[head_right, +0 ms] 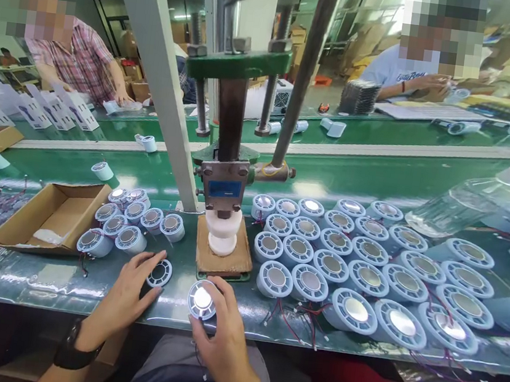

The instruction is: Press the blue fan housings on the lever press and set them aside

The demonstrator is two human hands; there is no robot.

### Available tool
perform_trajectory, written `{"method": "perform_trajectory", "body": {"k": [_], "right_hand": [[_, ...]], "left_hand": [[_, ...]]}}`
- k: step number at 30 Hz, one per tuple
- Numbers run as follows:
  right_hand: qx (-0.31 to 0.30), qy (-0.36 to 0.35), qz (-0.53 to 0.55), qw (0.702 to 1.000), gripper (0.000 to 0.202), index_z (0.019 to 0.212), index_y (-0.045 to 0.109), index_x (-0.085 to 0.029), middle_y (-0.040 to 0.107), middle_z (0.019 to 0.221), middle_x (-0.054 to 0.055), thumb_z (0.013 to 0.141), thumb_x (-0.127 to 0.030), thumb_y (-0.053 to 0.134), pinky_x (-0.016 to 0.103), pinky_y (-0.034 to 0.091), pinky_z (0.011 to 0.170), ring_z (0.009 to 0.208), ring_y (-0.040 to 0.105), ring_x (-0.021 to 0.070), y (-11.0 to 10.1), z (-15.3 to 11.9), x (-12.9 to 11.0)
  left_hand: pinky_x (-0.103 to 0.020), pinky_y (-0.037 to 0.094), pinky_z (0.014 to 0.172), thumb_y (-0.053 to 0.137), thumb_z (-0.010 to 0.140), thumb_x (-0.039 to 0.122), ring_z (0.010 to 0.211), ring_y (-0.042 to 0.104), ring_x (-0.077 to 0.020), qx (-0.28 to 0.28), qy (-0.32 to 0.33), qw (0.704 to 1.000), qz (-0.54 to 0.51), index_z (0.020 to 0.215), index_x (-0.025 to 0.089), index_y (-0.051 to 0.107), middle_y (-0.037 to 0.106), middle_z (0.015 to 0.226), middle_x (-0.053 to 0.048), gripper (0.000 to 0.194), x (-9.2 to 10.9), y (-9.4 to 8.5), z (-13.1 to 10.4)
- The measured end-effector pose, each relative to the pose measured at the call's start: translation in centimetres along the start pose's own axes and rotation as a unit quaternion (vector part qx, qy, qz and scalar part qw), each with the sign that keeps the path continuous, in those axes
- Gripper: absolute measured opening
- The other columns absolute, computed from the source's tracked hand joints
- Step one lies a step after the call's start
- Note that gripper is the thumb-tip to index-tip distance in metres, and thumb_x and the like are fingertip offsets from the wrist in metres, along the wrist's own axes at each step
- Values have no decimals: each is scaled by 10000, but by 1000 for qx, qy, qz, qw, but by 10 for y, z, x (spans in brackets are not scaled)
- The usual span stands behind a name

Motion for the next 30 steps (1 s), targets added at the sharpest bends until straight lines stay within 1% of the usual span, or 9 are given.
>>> {"method": "perform_trajectory", "body": {"k": [2,4,7,10,15,20,24,26,30], "right_hand": [[8,15,-5,1000,462,1316,495,-193,626,1218,119,864,-178,587,325,571,948,1138,643,213,6,0,0],[0,28,-4,1000,540,1359,469,-191,639,1233,110,834,-147,590,323,572,960,1138,651,213,15,0,-1],[-22,35,10,999,685,1430,418,-180,612,1314,106,766,-84,554,314,568,984,1192,633,209,29,0,0],[-37,51,21,998,798,1498,349,-166,571,1377,109,724,-56,512,315,560,1004,1239,606,208,35,-2,4],[-57,66,29,996,876,1548,275,-176,556,1395,111,713,-47,507,310,563,996,1237,607,208,36,-3,8],[-54,56,66,995,992,1597,52,-213,601,1343,85,730,-33,498,284,563,977,1209,626,179,36,2,3],[-53,65,75,994,1011,1599,-17,-229,612,1333,64,731,-21,460,282,568,964,1190,639,166,35,4,3],[-62,59,66,994,989,1602,28,-221,599,1349,76,732,-17,451,288,570,965,1200,633,172,38,3,4],[-107,19,31,994,829,1571,246,-154,494,1450,143,776,-33,449,359,526,1058,1324,537,216,45,-1,5]], "left_hand": [[-487,437,1085,594,881,271,1258,557,-277,28,-36,996,-75,1495,260,357,604,1383,-95,659,7,-4,-3],[-440,471,1069,662,835,271,1208,606,-252,38,-45,989,-137,1514,272,301,620,1370,-77,769,25,-5,-5],[-421,464,1093,692,762,175,1273,568,-254,17,-15,989,-148,1453,302,409,605,1392,-43,758,61,0,-4],[-444,480,1077,658,728,110,1262,568,-268,8,-23,990,-141,1411,294,477,624,1350,-47,730,78,3,3],[-489,465,1081,649,697,91,1234,579,-284,15,-59,985,-160,1412,309,483,636,1297,-51,766,76,8,8],[-500,472,1055,627,694,90,1205,585,-295,44,-71,980,-183,1377,329,526,644,1263,-57,731,75,10,5],[-497,460,1061,626,673,88,1217,573,-301,48,-89,974,-203,1375,320,531,641,1265,-59,746,75,13,4],[-499,447,1073,619,677,83,1233,559,-299,57,-97,972,-204,1378,313,526,630,1286,-60,743,74,16,3],[-511,407,1113,580,752,98,1312,495,-293,97,-82,971,-203,1389,290,500,569,1383,-78,670,75,25,-5]]}}
Point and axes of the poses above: each hand's wrist, its own z-axis towards the middle knuckle, its own y-axis out of the palm, x = y × z, the point moved 7 cm from there along z, towards the middle knuckle
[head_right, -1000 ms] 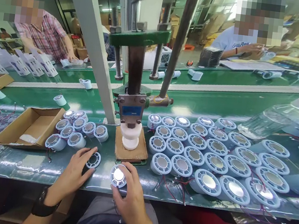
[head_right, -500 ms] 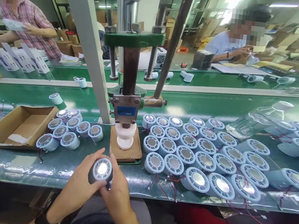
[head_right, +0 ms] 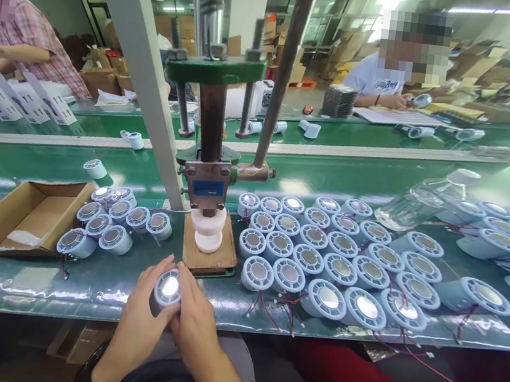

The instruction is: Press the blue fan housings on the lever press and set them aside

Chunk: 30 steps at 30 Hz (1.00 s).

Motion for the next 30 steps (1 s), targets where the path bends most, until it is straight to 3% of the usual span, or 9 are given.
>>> {"method": "perform_trajectory", "body": {"k": [3,6,8,11,14,16,19,24,30], "right_hand": [[-83,-7,-35,996,765,1551,294,-98,441,1485,172,803,-43,443,379,523,1064,1363,494,235,-9,4,-4],[-130,-70,-81,986,694,1487,435,-121,482,1456,148,800,-58,511,345,561,1014,1303,553,243,-62,29,-40],[-32,-132,-112,984,595,1416,526,-151,553,1397,105,825,-84,535,329,524,1049,1286,566,209,-134,67,-83],[242,-174,-180,937,375,1127,683,-84,633,1277,13,854,-237,476,240,444,965,1283,527,196,-256,140,-143],[314,-154,-154,924,329,816,658,-44,696,1067,-13,881,-298,458,62,389,692,1062,645,93,-316,223,-162],[284,-150,-74,944,281,817,625,-63,670,804,-14,961,-188,418,33,354,515,689,656,-14,-321,269,-155],[274,-171,-7,946,323,850,603,-66,554,661,-39,990,-105,314,119,310,356,401,493,-15,-311,298,-140],[269,-202,-6,942,332,850,605,-59,558,682,-21,966,-163,313,126,358,384,440,523,-1,-301,290,-133],[303,-156,11,940,340,889,626,-19,562,643,-46,940,-168,325,120,370,469,472,529,-9,-309,296,-136]], "left_hand": [[-520,378,1138,540,871,200,1393,414,-292,15,10,1000,-13,1437,255,429,484,1466,-115,579,-7,8,-8],[-536,341,1162,497,933,337,1431,371,-299,0,-6,999,-39,1452,213,392,443,1501,-147,543,-15,17,-12],[-543,340,1158,505,917,372,1406,410,-309,-14,-28,998,-54,1431,196,412,467,1486,-155,551,-19,19,-13],[-541,394,1108,591,819,378,1293,530,-329,-23,-74,995,-67,1363,182,492,569,1395,-151,586,-21,13,-8],[-489,464,1038,691,679,340,1153,623,-325,-30,-99,991,-84,1231,162,603,676,1240,-130,587,-15,-2,8],[-442,493,1001,729,621,320,1095,652,-308,-15,-92,990,-101,1183,154,635,704,1183,-114,593,-4,-16,27],[-408,503,969,767,591,311,1050,665,-287,8,-51,991,-127,1168,150,649,717,1147,-102,610,20,-26,63],[-378,507,923,805,571,247,979,669,-255,-54,16,979,-198,1121,148,673,733,1089,-87,574,56,8,107],[-389,524,906,797,617,223,960,674,-256,-107,28,957,-269,1049,122,682,742,1033,-96,458,55,48,118]]}}
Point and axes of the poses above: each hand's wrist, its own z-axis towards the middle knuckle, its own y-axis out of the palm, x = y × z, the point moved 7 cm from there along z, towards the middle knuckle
